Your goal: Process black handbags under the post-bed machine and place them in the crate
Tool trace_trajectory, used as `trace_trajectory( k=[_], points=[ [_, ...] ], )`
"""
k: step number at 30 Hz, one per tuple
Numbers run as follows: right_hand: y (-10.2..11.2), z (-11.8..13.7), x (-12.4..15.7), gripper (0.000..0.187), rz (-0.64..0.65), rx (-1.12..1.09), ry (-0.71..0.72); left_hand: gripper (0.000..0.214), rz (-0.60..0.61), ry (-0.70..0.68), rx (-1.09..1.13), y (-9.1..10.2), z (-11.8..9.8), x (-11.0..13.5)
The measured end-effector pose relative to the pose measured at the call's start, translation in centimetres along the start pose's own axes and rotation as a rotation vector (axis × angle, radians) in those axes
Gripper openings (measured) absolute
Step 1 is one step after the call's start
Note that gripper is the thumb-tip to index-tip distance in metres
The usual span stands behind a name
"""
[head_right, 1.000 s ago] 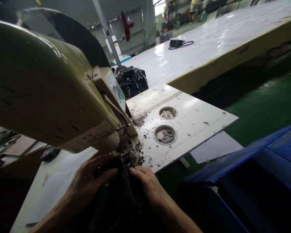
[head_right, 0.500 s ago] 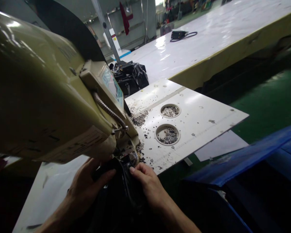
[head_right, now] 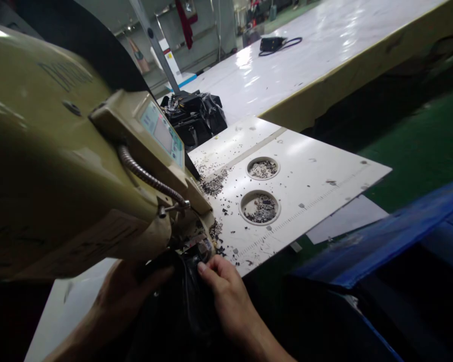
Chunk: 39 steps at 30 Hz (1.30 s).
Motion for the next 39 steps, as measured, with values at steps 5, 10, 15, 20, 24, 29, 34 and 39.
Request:
trace_trajectory(
  k=[5, 10, 15, 20, 24, 29, 34, 39],
  points=[
    [-0.1, 0.1, 0.5, 0.04, -0.009, 0.086, 0.057, 0.047, 0.046, 0.016, 0.004, 0.2, 0.3, -0.2],
    [0.0, 0.4, 0.3, 0.039, 0.015, 0.113, 0.041, 0.044, 0.009, -0.034, -0.023, 0.1, 0.2, -0.3],
    [0.0, 0.5, -0.3, 0.039, 0.034, 0.1, 0.069, 0.036, 0.008, -0.132, 0.014, -0.1, -0.1, -0.4],
    [0.3, 0.9, -0.6, 0.041, 0.032, 0.081, 0.033, 0.034, -0.005, -0.138, 0.053, -0.4, -0.1, -0.4],
    [0.3, 1.2, -0.8, 0.043, 0.039, 0.067, 0.02, 0.038, 0.015, -0.114, 0.08, -0.7, 0.0, -0.4],
    [0.2, 1.3, -0.9, 0.042, 0.055, 0.065, 0.022, 0.042, 0.004, -0.082, 0.086, -0.8, 0.1, -0.3],
    [0.3, 1.3, -0.9, 0.043, 0.042, 0.076, 0.02, 0.041, 0.038, -0.074, 0.115, -0.8, -0.1, -0.4],
    [0.2, 1.4, -1.0, 0.045, 0.052, 0.052, 0.032, 0.04, 0.032, -0.085, 0.12, -0.9, -0.3, -0.4]
  ],
)
Point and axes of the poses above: each hand's wrist, its own x-axis away from the middle knuckle, its own y-axis out of the back of the hand, z = x × y, the point moved 2 cm from there along -x, towards the middle knuckle, and after that the axes turned 14 degrees about y, right-handed, at the moved point
